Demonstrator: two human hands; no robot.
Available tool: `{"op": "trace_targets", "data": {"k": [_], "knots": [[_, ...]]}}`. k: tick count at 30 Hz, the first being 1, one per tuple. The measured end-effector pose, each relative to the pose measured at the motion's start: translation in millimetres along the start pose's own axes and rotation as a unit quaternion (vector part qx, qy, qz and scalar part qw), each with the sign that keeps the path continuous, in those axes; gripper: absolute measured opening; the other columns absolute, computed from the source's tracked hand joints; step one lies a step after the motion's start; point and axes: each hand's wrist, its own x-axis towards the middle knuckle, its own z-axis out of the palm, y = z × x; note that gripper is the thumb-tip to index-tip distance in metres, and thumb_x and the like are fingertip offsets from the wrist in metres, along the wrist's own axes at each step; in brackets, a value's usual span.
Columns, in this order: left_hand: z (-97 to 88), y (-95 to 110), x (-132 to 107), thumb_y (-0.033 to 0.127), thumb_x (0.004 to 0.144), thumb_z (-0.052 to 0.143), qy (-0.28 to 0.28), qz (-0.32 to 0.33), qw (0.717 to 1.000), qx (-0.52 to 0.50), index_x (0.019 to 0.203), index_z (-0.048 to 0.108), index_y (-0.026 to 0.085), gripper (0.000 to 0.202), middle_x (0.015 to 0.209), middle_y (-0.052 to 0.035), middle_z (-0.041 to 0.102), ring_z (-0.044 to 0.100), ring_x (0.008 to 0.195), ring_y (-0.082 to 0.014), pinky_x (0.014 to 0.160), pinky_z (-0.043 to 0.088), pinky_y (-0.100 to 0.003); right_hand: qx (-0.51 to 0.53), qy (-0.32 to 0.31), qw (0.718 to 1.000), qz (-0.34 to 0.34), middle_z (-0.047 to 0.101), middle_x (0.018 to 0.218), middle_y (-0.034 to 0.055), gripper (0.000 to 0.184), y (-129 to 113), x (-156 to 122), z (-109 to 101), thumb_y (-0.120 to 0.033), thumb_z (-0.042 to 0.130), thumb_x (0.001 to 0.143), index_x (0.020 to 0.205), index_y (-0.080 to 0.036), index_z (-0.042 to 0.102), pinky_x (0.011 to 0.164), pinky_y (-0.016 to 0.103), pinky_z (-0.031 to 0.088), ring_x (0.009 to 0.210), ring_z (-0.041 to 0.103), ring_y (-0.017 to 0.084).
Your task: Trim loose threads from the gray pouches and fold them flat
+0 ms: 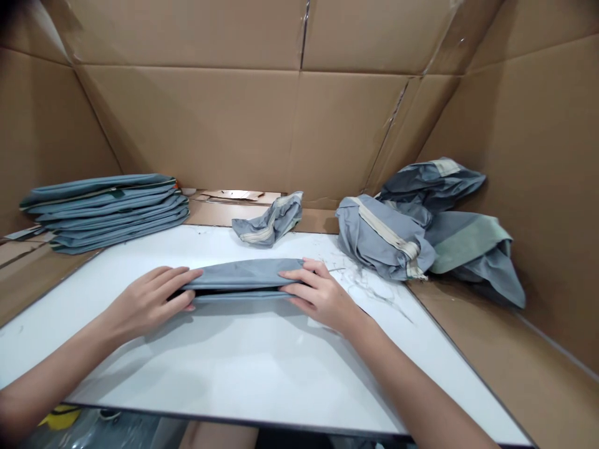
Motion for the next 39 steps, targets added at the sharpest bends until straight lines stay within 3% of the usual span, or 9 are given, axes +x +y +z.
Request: {"op": "trace_targets", "data": {"k": [6,10,16,22,25,28,32,36,39], "knots": [[7.3,0,-7,0.006,0.071,0.058,0.086,0.010,0.994,0.065,0.079,0.050,0.023,0.021,0.088,-0.0014,0.065,0.049,0.056,-0.0097,0.053,0.036,-0.023,0.002,0.030,0.999,-0.029,0.066,0.104,0.0035,0.017,6,-8,10,-0.012,0.059,0.081,0.094,-0.022,0.065,0.094,0.038,0.044,0.099,0.052,0.017],[3.5,-2,0,0.007,0.075,0.055,0.101,0.030,0.990,0.091,0.086,0.051,0.026,0.023,0.053,0.0071,0.047,0.037,0.042,-0.0082,0.045,0.025,-0.022,0.010,0.040,0.997,-0.072,0.067,0.103,0.0065,0.025,10,-5,9,-0.007,0.057,0.081,0.103,-0.019,0.062,0.080,0.033,0.049,0.092,0.053,0.017],[8.3,-5,-1,0.028,0.082,0.060,0.091,0.043,0.992,0.081,0.085,0.055,0.013,0.017,0.050,0.0058,0.045,0.044,0.044,-0.0085,0.045,0.029,-0.025,0.025,0.035,0.995,-0.086,0.066,0.101,0.0073,0.038,14,-7,6,-0.001,0.053,0.081,0.114,-0.020,0.057,0.068,0.029,0.049,0.080,0.053,0.015],[9.4,-9,-10,0.036,0.084,0.057,0.057,0.030,0.995,0.071,0.066,0.046,0.018,0.028,0.049,0.0056,0.041,0.041,0.043,-0.0092,0.047,0.029,-0.025,-0.003,0.014,0.999,-0.047,0.065,0.091,0.0100,0.048,10,-2,11,-0.025,0.058,0.084,0.128,-0.011,0.044,0.071,0.031,0.052,0.081,0.058,0.017],[7.6,-4,-8,0.040,0.084,0.055,0.029,0.008,0.996,0.082,0.065,0.045,0.018,0.031,0.056,0.0011,0.049,0.059,0.071,-0.0171,0.057,0.038,-0.026,-0.075,0.014,0.990,-0.118,0.067,0.087,0.0081,0.023,3,6,12,-0.017,0.057,0.084,0.106,-0.011,0.057,0.071,0.029,0.052,0.082,0.061,0.018],[5.7,12,4,0.046,0.085,0.050,0.012,-0.018,0.995,0.102,0.077,0.054,0.016,0.031,0.074,-0.0052,0.060,0.058,0.098,-0.0261,0.073,0.043,-0.032,-0.116,0.053,0.980,-0.152,0.067,0.079,0.0069,0.015,-7,12,12,-0.019,0.060,0.082,0.094,-0.009,0.059,0.073,0.029,0.052,0.082,0.063,0.018],[5.9,28,25,0.041,0.086,0.051,-0.011,-0.048,0.991,0.123,0.094,0.055,0.014,0.028,0.076,-0.0028,0.058,0.056,0.067,-0.0170,0.055,0.037,-0.029,-0.143,0.063,0.980,-0.123,0.065,0.077,0.0066,0.015,-17,18,7,-0.024,0.057,0.084,0.091,-0.011,0.059,0.070,0.029,0.050,0.076,0.061,0.017],[8.6,18,31,0.036,0.086,0.052,0.044,-0.043,0.987,0.147,0.069,0.045,0.018,0.026,0.055,0.0035,0.043,0.042,0.047,-0.0126,0.046,0.027,-0.028,-0.122,0.050,0.990,-0.058,0.064,0.086,0.0095,0.026,-16,21,4,-0.031,0.056,0.085,0.101,-0.011,0.056,0.067,0.028,0.048,0.080,0.059,0.017],[9.4,6,31,0.035,0.089,0.046,0.081,-0.023,0.984,0.158,0.063,0.039,0.019,0.032,0.050,0.0040,0.039,0.038,0.044,-0.0115,0.045,0.024,-0.027,-0.098,0.036,0.994,-0.037,0.061,0.073,0.0053,0.020,-14,24,3,-0.031,0.052,0.087,0.094,-0.012,0.056,0.056,0.025,0.042,0.066,0.055,0.014]]}}
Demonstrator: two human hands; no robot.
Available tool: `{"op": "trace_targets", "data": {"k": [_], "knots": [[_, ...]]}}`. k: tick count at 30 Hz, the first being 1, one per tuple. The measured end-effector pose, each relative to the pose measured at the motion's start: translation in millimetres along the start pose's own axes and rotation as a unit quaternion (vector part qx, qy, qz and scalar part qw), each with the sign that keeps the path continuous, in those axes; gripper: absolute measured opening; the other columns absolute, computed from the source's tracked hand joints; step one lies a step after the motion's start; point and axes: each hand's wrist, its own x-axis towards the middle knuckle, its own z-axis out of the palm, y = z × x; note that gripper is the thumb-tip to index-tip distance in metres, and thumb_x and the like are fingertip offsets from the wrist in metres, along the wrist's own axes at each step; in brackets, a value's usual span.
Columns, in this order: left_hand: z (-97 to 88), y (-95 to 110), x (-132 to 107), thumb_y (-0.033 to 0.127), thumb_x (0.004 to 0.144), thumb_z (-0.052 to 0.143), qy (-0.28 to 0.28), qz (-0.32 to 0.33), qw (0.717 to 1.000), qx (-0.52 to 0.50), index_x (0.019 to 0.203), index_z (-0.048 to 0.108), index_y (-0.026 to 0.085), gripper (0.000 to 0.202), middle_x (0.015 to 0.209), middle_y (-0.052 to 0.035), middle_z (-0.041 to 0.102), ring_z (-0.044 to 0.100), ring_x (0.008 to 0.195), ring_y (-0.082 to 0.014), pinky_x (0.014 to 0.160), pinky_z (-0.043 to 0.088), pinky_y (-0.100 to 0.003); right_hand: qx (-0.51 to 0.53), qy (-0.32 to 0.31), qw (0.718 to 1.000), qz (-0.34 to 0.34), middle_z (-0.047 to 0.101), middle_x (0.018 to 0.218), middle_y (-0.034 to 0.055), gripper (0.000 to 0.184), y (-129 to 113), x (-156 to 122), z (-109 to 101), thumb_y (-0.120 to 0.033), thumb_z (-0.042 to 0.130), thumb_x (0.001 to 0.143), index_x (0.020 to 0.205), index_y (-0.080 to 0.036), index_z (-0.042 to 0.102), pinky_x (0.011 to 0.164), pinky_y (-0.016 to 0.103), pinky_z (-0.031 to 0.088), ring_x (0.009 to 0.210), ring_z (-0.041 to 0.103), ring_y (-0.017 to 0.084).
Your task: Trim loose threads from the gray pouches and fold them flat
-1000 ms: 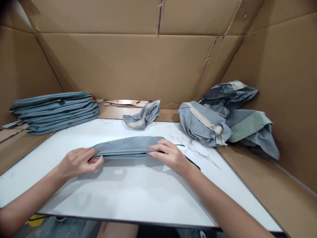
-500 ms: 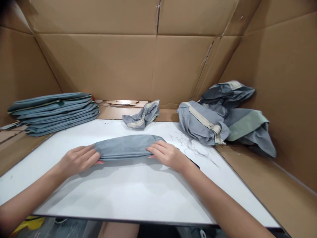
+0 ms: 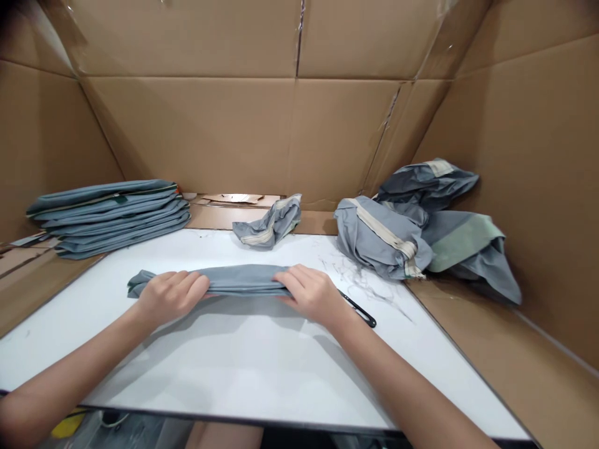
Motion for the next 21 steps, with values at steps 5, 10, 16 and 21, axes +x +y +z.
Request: {"op": "trace_targets", "data": {"k": [5,10,16,21], "knots": [[-4.0,-9,7,0.038,0.093,0.036,0.034,0.009,0.999,-0.040,0.060,0.040,0.018,0.038,0.047,0.0035,0.037,0.034,0.042,-0.0106,0.044,0.020,-0.027,-0.065,0.062,0.993,-0.078,0.045,0.051,-0.0015,0.017,-1,2,-8,-0.013,0.049,0.087,0.070,-0.016,0.051,0.046,0.025,0.028,0.050,0.041,0.011],[-13.0,-14,8,0.047,0.090,0.039,-0.016,-0.002,0.998,-0.068,0.062,0.042,0.018,0.041,0.050,0.0030,0.042,0.039,0.045,-0.0100,0.046,0.024,-0.026,-0.068,0.073,0.992,-0.076,0.045,0.051,-0.0026,0.015,5,-4,-16,-0.007,0.051,0.083,0.071,-0.017,0.051,0.047,0.025,0.027,0.049,0.039,0.010],[-8.1,-19,-6,0.038,0.093,0.036,0.016,0.016,0.999,-0.027,0.060,0.040,0.018,0.039,0.047,0.0042,0.039,0.036,0.042,-0.0099,0.045,0.024,-0.026,0.065,-0.039,0.997,-0.007,0.060,0.070,0.0037,0.015,2,5,-13,-0.019,0.044,0.087,0.091,-0.015,0.057,0.053,0.024,0.038,0.063,0.054,0.013],[-6.7,-25,-5,0.039,0.091,0.043,0.026,0.025,0.999,-0.037,0.058,0.040,0.018,0.039,0.045,0.0046,0.038,0.035,0.041,-0.0099,0.044,0.023,-0.026,0.097,0.001,0.995,0.023,0.066,0.067,-0.0003,0.014,-5,11,-7,-0.015,0.048,0.085,0.087,-0.016,0.061,0.052,0.021,0.040,0.056,0.059,0.010]]}}
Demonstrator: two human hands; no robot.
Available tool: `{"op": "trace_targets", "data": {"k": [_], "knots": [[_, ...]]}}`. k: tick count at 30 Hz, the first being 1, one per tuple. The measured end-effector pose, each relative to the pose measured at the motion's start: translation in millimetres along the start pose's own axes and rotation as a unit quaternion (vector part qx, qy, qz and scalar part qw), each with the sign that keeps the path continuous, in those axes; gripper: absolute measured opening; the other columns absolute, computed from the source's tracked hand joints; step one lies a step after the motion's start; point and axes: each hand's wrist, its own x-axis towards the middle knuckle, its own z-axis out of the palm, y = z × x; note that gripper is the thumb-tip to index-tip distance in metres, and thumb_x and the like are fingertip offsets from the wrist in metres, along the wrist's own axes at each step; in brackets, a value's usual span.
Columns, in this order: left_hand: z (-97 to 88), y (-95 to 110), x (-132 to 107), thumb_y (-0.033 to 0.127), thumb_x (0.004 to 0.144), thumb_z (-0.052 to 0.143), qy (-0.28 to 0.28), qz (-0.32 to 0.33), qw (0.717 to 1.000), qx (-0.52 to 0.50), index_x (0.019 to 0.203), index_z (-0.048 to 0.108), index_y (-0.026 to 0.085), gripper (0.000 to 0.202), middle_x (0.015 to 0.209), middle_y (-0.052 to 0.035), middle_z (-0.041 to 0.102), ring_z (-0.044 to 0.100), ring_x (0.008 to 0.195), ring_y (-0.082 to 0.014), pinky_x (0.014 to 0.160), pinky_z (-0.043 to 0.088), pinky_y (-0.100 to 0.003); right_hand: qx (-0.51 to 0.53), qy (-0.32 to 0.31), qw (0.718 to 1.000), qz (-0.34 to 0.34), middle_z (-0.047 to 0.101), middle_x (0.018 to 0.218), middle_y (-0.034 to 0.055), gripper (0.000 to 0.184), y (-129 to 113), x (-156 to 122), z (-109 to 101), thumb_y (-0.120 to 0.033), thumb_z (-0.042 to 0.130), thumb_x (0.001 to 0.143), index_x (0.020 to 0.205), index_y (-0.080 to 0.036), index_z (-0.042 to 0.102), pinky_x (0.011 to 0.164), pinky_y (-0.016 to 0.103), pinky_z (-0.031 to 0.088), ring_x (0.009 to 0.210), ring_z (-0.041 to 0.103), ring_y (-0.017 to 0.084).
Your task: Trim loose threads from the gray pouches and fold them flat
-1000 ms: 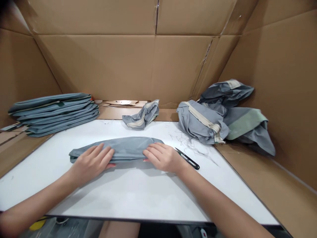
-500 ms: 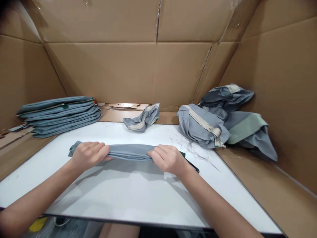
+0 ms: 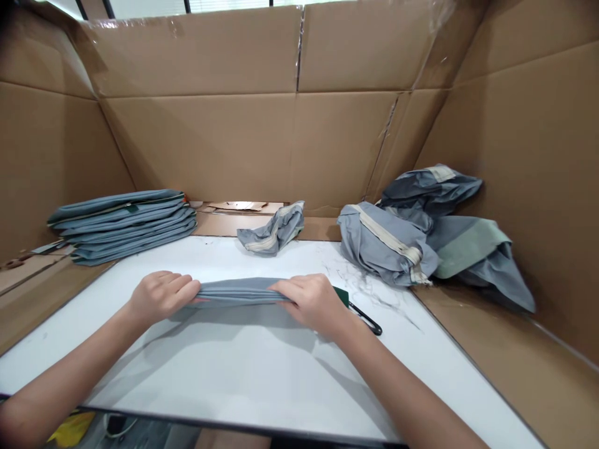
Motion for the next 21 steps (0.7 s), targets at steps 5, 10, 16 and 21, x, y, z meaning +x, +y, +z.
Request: {"op": "trace_targets", "data": {"k": [5,10,16,21], "knots": [[-1.6,-1,6,0.047,0.090,0.040,0.021,0.003,1.000,-0.015,0.060,0.039,0.019,0.041,0.046,0.0049,0.038,0.035,0.042,-0.0098,0.045,0.023,-0.026,-0.023,0.051,0.998,-0.042,0.063,0.057,-0.0028,0.017,5,-4,-1,-0.010,0.048,0.087,0.086,-0.015,0.064,0.048,0.020,0.035,0.048,0.056,0.007],[3.7,4,11,0.045,0.090,0.041,0.018,-0.010,1.000,-0.006,0.061,0.039,0.019,0.039,0.045,0.0049,0.038,0.035,0.042,-0.0101,0.046,0.022,-0.026,-0.100,0.001,0.995,-0.016,0.058,0.052,-0.0029,0.038,-3,12,-2,-0.050,0.047,0.086,0.081,-0.017,0.064,0.047,0.022,0.029,0.047,0.052,0.007],[3.1,9,7,0.051,0.091,0.031,-0.010,-0.056,0.998,0.000,0.062,0.040,0.018,0.044,0.050,0.0030,0.042,0.037,0.046,-0.0115,0.049,0.024,-0.026,-0.251,0.056,0.964,-0.068,0.036,0.040,-0.0047,0.045,-12,22,2,-0.040,0.051,0.088,0.051,-0.016,0.041,0.046,0.025,0.019,0.039,0.030,0.008],[3.1,8,-7,0.047,0.092,0.031,0.001,-0.100,0.995,-0.013,0.059,0.039,0.018,0.045,0.047,0.0031,0.040,0.035,0.044,-0.0111,0.048,0.025,-0.025,-0.244,0.096,0.959,-0.108,0.033,0.040,-0.0044,0.048,-4,14,-2,-0.043,0.055,0.085,0.049,-0.016,0.037,0.047,0.025,0.018,0.043,0.026,0.009]]}}
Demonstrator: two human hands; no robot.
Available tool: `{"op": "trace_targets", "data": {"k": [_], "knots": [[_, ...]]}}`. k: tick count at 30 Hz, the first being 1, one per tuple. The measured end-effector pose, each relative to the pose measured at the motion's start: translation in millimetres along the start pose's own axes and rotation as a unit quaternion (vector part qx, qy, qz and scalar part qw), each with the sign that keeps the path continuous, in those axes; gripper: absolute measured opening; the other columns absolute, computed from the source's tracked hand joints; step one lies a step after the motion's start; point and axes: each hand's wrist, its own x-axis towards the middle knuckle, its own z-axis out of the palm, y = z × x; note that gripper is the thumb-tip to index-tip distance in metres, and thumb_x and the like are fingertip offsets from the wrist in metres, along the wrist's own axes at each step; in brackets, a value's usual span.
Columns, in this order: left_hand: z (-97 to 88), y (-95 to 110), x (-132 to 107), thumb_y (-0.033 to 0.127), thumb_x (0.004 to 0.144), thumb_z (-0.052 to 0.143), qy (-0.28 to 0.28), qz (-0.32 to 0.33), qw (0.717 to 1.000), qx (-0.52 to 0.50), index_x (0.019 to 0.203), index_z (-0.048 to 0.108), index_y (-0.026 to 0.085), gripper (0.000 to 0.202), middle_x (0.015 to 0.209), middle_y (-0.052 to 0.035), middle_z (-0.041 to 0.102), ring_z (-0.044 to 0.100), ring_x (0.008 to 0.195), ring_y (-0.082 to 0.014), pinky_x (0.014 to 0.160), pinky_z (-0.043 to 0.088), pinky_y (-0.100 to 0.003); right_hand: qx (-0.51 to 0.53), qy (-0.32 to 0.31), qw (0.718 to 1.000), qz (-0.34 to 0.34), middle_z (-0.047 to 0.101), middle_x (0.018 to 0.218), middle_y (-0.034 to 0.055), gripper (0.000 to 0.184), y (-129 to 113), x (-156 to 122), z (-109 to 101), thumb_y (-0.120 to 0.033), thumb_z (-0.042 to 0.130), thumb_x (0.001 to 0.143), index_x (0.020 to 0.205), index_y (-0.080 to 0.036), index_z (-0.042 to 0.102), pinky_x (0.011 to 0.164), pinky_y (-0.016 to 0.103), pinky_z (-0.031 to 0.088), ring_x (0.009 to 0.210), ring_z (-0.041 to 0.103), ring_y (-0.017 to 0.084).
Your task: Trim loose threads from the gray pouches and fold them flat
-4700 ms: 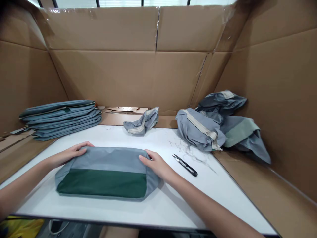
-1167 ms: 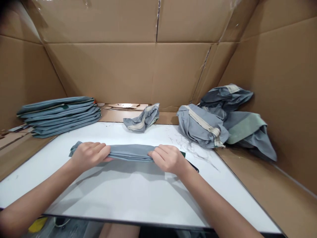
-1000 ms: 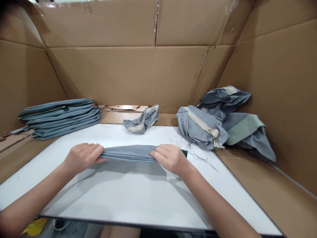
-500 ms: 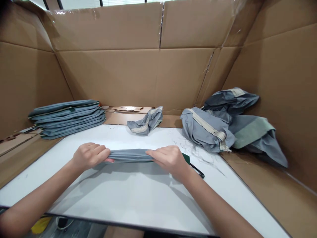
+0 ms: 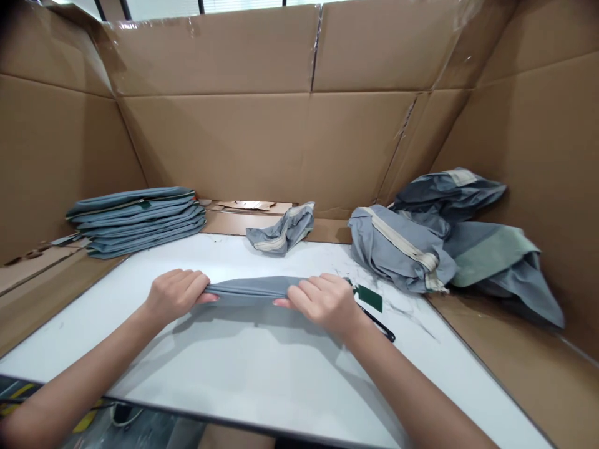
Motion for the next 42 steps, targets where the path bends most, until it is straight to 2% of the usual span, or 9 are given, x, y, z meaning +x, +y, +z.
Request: {"op": "trace_targets", "data": {"k": [4,8,11,13,17,21,26,33,42], "knots": [[2.4,-3,-5,0.044,0.092,0.035,0.028,0.029,0.999,-0.012,0.055,0.036,0.019,0.045,0.042,0.0045,0.036,0.032,0.040,-0.0100,0.045,0.023,-0.025,0.019,-0.069,0.997,0.019,0.050,0.053,-0.0020,0.031,-2,8,1,-0.041,0.052,0.087,0.069,-0.016,0.056,0.052,0.025,0.025,0.053,0.042,0.009],[-0.9,-2,-5,0.044,0.088,0.046,0.005,0.002,0.999,-0.032,0.059,0.041,0.018,0.039,0.046,0.0044,0.042,0.038,0.043,-0.0093,0.046,0.026,-0.025,0.028,-0.085,0.996,0.003,0.059,0.066,-0.0005,0.014,-7,14,4,-0.029,0.056,0.087,0.091,-0.016,0.059,0.056,0.024,0.029,0.062,0.050,0.010],[-4.7,0,-4,0.037,0.088,0.050,-0.025,-0.018,0.996,-0.078,0.076,0.049,0.017,0.024,0.068,0.0007,0.059,0.052,0.060,-0.0098,0.055,0.035,-0.023,0.051,-0.062,0.997,-0.015,0.063,0.077,0.0014,0.005,-7,10,6,-0.017,0.057,0.084,0.089,-0.019,0.058,0.061,0.024,0.034,0.073,0.054,0.012],[-4.8,3,-4,0.031,0.087,0.052,-0.030,0.018,0.996,-0.077,0.082,0.049,0.017,0.015,0.081,-0.0006,0.063,0.056,0.067,-0.0105,0.060,0.038,-0.023,0.064,-0.067,0.996,-0.013,0.064,0.083,0.0023,0.004,-7,6,7,-0.015,0.057,0.083,0.084,-0.019,0.058,0.065,0.024,0.036,0.081,0.055,0.014],[1.0,5,-7,0.025,0.086,0.054,-0.039,0.066,0.996,-0.046,0.085,0.050,0.017,0.009,0.086,-0.0007,0.064,0.057,0.070,-0.0120,0.062,0.039,-0.025,0.072,-0.103,0.992,0.015,0.063,0.088,0.0041,0.008,-11,1,12,-0.026,0.056,0.085,0.085,-0.019,0.060,0.070,0.027,0.039,0.083,0.054,0.015],[8.4,8,-10,0.026,0.087,0.052,-0.081,0.054,0.993,-0.064,0.091,0.053,0.019,0.008,0.090,-0.0017,0.063,0.057,0.078,-0.0136,0.066,0.041,-0.026,0.072,-0.144,0.986,0.039,0.063,0.089,0.0043,0.009,-17,-5,22,-0.020,0.053,0.086,0.081,-0.017,0.060,0.067,0.027,0.038,0.081,0.054,0.015],[14.9,15,-15,0.025,0.086,0.053,-0.072,0.037,0.992,-0.092,0.085,0.054,0.018,0.006,0.096,-0.0043,0.062,0.056,0.087,-0.0179,0.078,0.043,-0.033,0.095,-0.113,0.985,0.085,0.064,0.082,0.0021,0.011,-25,-10,27,-0.019,0.056,0.085,0.075,-0.015,0.056,0.064,0.025,0.038,0.078,0.054,0.013],[9.9,16,-15,0.009,0.083,0.046,-0.008,0.081,0.991,-0.103,0.089,0.053,0.015,0.011,0.086,-0.0056,0.064,0.052,0.064,-0.0128,0.060,0.038,-0.027,0.094,-0.059,0.991,0.079,0.064,0.074,0.0005,0.017,-29,-11,21,-0.019,0.057,0.085,0.069,-0.015,0.052,0.059,0.022,0.036,0.068,0.056,0.009],[6.2,19,-14,0.003,0.075,0.050,-0.016,0.063,0.998,0.002,0.087,0.049,0.025,0.026,0.059,0.0060,0.049,0.040,0.047,-0.0095,0.049,0.025,-0.024,0.067,-0.038,0.997,0.012,0.067,0.079,0.0013,0.007,-28,-9,16,-0.021,0.059,0.084,0.080,-0.015,0.058,0.059,0.023,0.036,0.068,0.058,0.009]]}}
